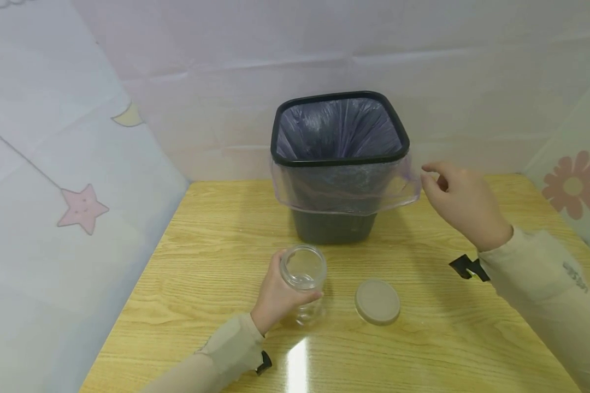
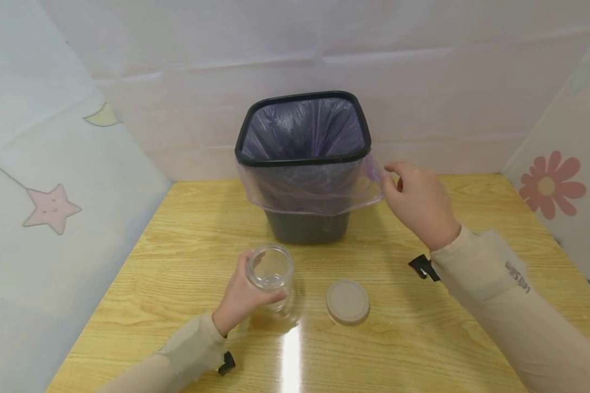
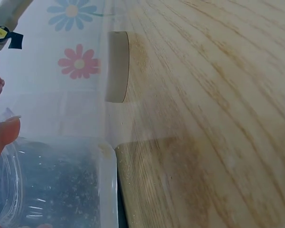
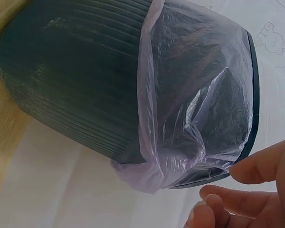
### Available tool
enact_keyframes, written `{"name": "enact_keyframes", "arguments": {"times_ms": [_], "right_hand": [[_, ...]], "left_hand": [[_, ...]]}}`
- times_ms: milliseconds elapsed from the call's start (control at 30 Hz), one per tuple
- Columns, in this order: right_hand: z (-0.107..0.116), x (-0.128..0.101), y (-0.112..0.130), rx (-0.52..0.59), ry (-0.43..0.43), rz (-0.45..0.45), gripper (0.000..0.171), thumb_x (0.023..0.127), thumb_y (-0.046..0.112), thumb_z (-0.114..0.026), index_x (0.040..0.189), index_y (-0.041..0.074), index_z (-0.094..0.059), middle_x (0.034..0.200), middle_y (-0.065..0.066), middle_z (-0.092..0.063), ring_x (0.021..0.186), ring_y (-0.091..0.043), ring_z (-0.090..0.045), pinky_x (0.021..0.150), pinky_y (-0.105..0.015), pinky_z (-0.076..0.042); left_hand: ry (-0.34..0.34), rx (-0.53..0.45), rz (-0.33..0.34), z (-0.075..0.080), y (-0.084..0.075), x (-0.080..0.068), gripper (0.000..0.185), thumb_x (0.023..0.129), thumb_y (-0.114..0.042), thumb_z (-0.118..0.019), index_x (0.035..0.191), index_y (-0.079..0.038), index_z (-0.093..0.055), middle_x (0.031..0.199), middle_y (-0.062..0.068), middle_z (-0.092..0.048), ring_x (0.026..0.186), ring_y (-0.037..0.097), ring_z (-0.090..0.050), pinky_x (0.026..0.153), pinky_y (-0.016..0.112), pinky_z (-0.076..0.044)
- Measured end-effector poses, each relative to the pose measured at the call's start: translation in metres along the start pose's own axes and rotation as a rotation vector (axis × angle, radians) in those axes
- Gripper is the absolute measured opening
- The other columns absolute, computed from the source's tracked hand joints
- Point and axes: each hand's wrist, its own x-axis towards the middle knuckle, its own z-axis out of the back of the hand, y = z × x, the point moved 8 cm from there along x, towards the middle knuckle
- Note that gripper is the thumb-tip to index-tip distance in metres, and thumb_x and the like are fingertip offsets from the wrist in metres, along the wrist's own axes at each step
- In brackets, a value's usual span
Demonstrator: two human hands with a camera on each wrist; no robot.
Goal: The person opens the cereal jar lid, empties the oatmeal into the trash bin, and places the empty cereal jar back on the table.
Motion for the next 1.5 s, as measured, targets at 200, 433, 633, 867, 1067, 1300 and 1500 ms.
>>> {"name": "enact_keyframes", "arguments": {"times_ms": [200,433,633,867,1067,1300,1500], "right_hand": [[-0.002,-0.003,0.0,-0.014,0.001,-0.005,0.037,0.1,0.018,-0.046,0.119,-0.009,-0.061,0.054,-0.003,-0.047,0.041,-0.016,-0.033,0.044,-0.031,-0.03],[-0.006,-0.005,-0.002,-0.017,0.022,-0.001,0.037,0.1,0.017,-0.046,0.119,-0.012,-0.06,0.054,-0.002,-0.045,0.041,-0.014,-0.031,0.044,-0.03,-0.029],[-0.008,-0.007,-0.003,-0.018,0.042,-0.019,0.038,0.101,0.018,-0.045,0.12,-0.012,-0.059,0.056,-0.002,-0.047,0.043,-0.015,-0.032,0.045,-0.031,-0.029],[-0.009,-0.008,-0.004,-0.009,0.047,-0.027,0.038,0.101,0.017,-0.044,0.12,-0.012,-0.059,0.054,-0.001,-0.043,0.042,-0.014,-0.03,0.045,-0.03,-0.027],[-0.009,-0.009,-0.005,-0.005,0.054,-0.043,0.039,0.101,0.018,-0.044,0.121,-0.012,-0.058,0.056,-0.002,-0.045,0.044,-0.015,-0.032,0.046,-0.031,-0.028],[-0.009,-0.011,-0.006,0.005,0.056,-0.064,0.04,0.101,0.021,-0.044,0.121,-0.009,-0.06,0.056,-0.004,-0.045,0.045,-0.017,-0.034,0.047,-0.032,-0.029],[-0.01,-0.016,-0.008,0.007,0.036,-0.032,0.037,0.101,0.02,-0.045,0.119,-0.006,-0.062,0.053,-0.001,-0.041,0.044,-0.015,-0.032,0.046,-0.031,-0.029]], "left_hand": [[-0.005,-0.006,0.0,-0.001,0.005,0.002,0.099,0.057,-0.017,-0.094,0.137,-0.004,-0.038,0.132,0.021,-0.052,0.119,0.04,-0.05,0.099,0.057,-0.04],[0.017,-0.05,0.006,-0.003,0.009,0.003,0.101,0.057,-0.015,-0.094,0.139,-0.003,-0.035,0.134,0.021,-0.05,0.121,0.04,-0.049,0.101,0.056,-0.038],[0.031,-0.06,0.029,-0.005,0.013,0.002,0.104,0.057,-0.015,-0.094,0.14,-0.004,-0.033,0.136,0.021,-0.048,0.123,0.04,-0.047,0.102,0.056,-0.037],[0.044,-0.097,0.019,-0.006,0.017,0.003,0.102,0.058,-0.013,-0.094,0.14,-0.004,-0.033,0.135,0.022,-0.048,0.122,0.04,-0.047,0.102,0.056,-0.037],[0.041,-0.106,0.016,-0.006,0.02,0.003,0.101,0.058,-0.014,-0.094,0.139,-0.004,-0.034,0.135,0.02,-0.049,0.122,0.039,-0.048,0.102,0.055,-0.038],[0.033,-0.113,0.002,-0.007,0.022,0.004,0.099,0.059,-0.011,-0.093,0.138,-0.004,-0.034,0.136,0.022,-0.048,0.125,0.041,-0.045,0.103,0.056,-0.037],[0.024,-0.101,-0.015,-0.007,0.026,0.004,0.097,0.06,-0.005,-0.091,0.138,-0.002,-0.034,0.138,0.023,-0.045,0.129,0.045,-0.04,0.104,0.058,-0.036]]}}
